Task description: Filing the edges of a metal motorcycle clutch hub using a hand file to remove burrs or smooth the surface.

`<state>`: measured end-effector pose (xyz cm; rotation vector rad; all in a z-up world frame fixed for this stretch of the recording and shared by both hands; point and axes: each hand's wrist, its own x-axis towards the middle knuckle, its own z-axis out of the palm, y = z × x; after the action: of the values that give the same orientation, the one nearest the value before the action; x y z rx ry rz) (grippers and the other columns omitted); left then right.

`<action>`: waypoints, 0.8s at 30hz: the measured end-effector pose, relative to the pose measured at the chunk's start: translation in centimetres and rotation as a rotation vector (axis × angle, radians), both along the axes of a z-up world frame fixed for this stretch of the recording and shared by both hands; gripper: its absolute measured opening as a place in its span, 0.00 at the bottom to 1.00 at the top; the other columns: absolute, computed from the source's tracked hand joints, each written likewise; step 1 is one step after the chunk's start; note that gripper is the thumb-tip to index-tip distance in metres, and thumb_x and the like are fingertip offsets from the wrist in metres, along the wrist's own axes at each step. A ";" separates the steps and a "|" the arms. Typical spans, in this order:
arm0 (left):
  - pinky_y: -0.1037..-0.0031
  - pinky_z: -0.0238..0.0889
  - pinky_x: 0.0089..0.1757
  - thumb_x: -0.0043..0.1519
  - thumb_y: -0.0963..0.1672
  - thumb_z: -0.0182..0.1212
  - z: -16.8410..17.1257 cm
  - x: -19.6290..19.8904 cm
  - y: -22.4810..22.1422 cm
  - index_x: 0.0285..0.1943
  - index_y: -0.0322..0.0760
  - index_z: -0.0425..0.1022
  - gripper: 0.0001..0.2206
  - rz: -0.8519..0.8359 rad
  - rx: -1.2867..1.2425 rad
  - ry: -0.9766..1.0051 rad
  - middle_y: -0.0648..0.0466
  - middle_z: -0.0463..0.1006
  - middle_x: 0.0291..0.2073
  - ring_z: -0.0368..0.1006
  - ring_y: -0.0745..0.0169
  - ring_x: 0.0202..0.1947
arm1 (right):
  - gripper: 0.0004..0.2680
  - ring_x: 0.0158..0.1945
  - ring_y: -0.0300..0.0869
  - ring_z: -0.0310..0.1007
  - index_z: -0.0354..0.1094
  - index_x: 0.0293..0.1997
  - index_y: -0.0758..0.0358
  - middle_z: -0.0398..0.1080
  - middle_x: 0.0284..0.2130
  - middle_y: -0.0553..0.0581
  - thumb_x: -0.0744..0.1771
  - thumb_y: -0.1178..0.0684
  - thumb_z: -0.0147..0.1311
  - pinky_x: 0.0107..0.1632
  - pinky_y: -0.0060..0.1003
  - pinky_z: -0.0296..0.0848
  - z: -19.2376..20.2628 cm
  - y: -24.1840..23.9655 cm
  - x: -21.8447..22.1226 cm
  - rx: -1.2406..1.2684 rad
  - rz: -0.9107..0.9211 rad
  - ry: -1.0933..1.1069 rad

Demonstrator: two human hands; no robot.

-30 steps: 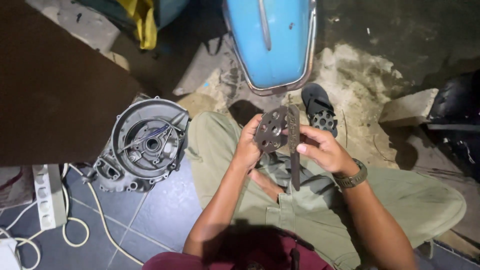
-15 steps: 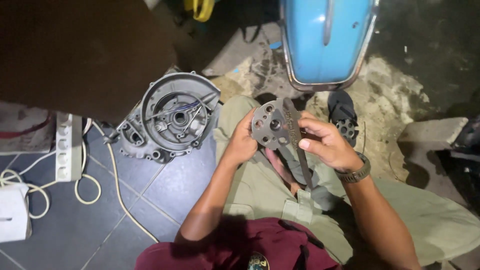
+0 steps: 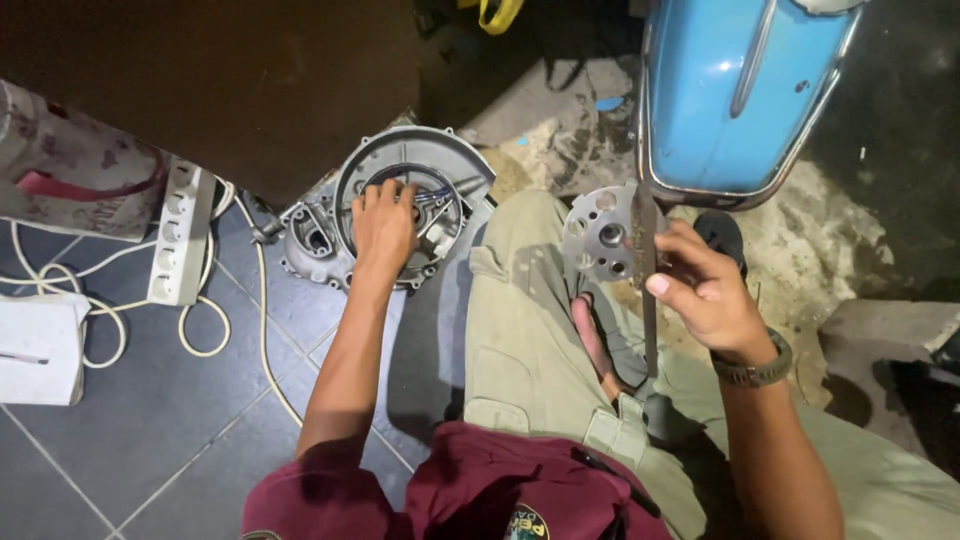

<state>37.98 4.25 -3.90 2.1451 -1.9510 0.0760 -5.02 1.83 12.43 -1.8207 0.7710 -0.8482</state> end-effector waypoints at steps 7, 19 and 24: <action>0.59 0.62 0.43 0.57 0.42 0.67 -1.3 1.6 -1.6 0.48 0.44 0.78 0.11 0.009 0.034 -0.100 0.52 0.75 0.41 0.70 0.49 0.43 | 0.14 0.47 0.42 0.63 0.66 0.57 0.74 0.63 0.48 0.65 0.66 0.62 0.57 0.49 0.40 0.72 -0.2 0.4 -0.7 0.078 0.010 -0.093; 0.46 0.71 0.47 0.61 0.43 0.57 2.5 -3.4 -1.3 0.54 0.27 0.68 0.15 0.051 0.301 0.365 0.36 0.69 0.50 0.75 0.22 0.46 | 0.13 0.48 0.40 0.62 0.68 0.57 0.74 0.65 0.48 0.63 0.67 0.59 0.56 0.52 0.40 0.71 0.0 0.4 -2.4 0.061 -0.025 -0.066; 0.48 0.74 0.43 0.61 0.47 0.63 2.4 -4.2 -2.3 0.49 0.31 0.78 0.14 0.122 0.388 0.280 0.43 0.73 0.46 0.79 0.30 0.42 | 0.13 0.45 0.40 0.62 0.69 0.56 0.73 0.63 0.44 0.60 0.66 0.59 0.57 0.50 0.40 0.69 1.2 1.0 -2.3 0.020 -0.044 -0.025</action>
<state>33.74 1.97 -1.47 2.3483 -1.7841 -0.5954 -7.30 2.81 13.67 -1.7784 0.8037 -0.8874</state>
